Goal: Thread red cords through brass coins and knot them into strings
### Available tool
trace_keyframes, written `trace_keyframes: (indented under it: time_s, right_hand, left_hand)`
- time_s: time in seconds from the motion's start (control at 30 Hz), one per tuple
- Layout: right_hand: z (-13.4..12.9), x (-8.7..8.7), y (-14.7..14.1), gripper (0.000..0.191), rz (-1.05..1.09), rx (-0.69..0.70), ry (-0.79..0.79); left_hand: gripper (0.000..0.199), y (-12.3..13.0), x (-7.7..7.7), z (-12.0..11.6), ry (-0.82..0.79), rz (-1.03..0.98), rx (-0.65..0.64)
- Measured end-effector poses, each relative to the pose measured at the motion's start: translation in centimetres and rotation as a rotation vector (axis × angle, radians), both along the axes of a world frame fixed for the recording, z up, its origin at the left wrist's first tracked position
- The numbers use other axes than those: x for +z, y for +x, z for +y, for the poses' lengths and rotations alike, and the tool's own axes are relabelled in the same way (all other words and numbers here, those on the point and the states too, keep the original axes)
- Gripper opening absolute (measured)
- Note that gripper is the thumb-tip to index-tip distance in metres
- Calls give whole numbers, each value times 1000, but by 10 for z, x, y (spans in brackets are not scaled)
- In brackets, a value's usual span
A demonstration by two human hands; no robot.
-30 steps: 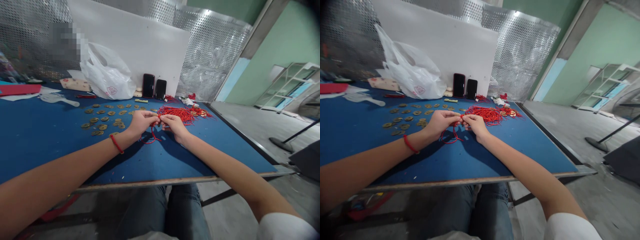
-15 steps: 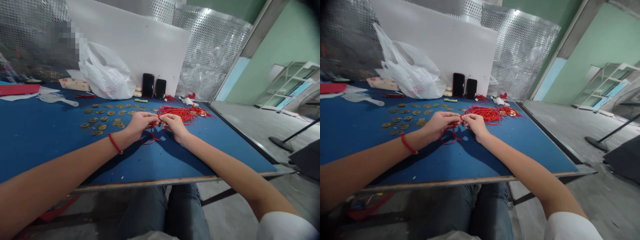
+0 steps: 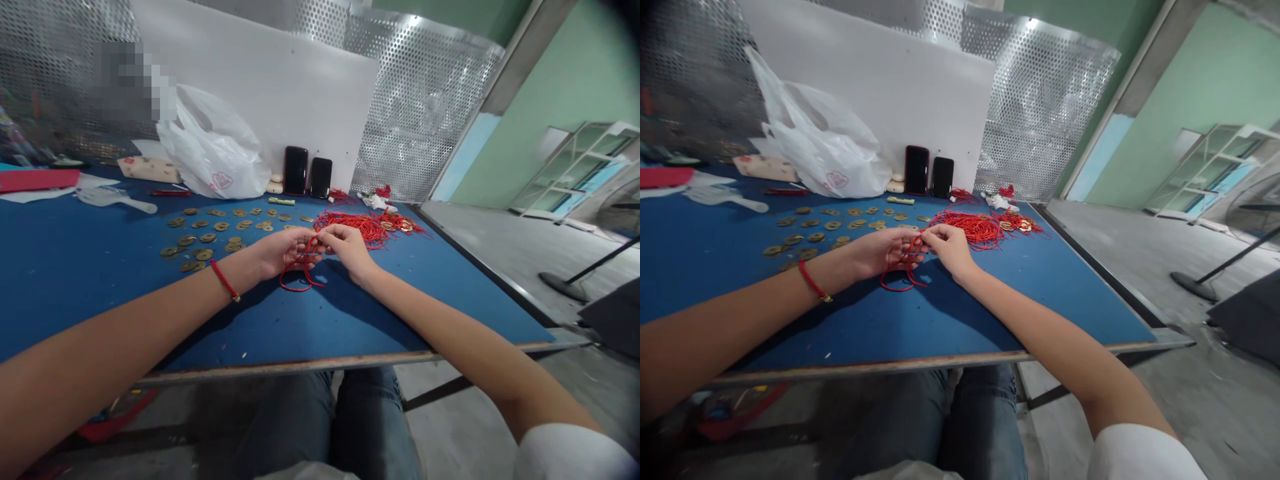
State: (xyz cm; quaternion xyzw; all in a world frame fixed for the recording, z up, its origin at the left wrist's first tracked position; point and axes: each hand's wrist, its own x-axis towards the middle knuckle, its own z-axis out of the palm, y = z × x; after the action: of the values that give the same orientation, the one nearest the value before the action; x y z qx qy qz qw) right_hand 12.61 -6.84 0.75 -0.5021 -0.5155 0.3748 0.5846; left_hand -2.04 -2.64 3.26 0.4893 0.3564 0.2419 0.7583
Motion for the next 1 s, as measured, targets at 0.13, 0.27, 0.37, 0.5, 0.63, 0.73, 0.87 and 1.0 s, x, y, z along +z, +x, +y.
trace_keyframes:
  time_s: [0.13,0.27,0.37,0.5,0.63,0.73,0.87,1.0]
  right_hand:
    - [-1,1,1,14,-36,-7,14]
    - [-2,2,2,16,-59,-11,54]
    - [-1,2,3,17,-74,-8,82]
    - [-1,2,3,17,-79,-36,98]
    - [-3,4,2,18,-66,-29,83]
    - [-4,6,0,17,-52,-19,58]
    - [-5,6,0,19,-50,-25,56]
    - [-4,5,3,20,-100,-33,100]
  left_hand:
    - [11,0,-1,-1,-8,-45,84]
    - [13,2,1,-1,-44,-55,134]
    - [12,1,3,-2,-52,-55,138]
    - [12,1,2,-2,-12,-82,156]
    - [4,1,-4,1,99,-110,133]
    - [15,0,-7,1,202,-100,141]
    - [24,1,-8,1,251,-115,168]
    - [23,0,-8,3,249,-130,153]
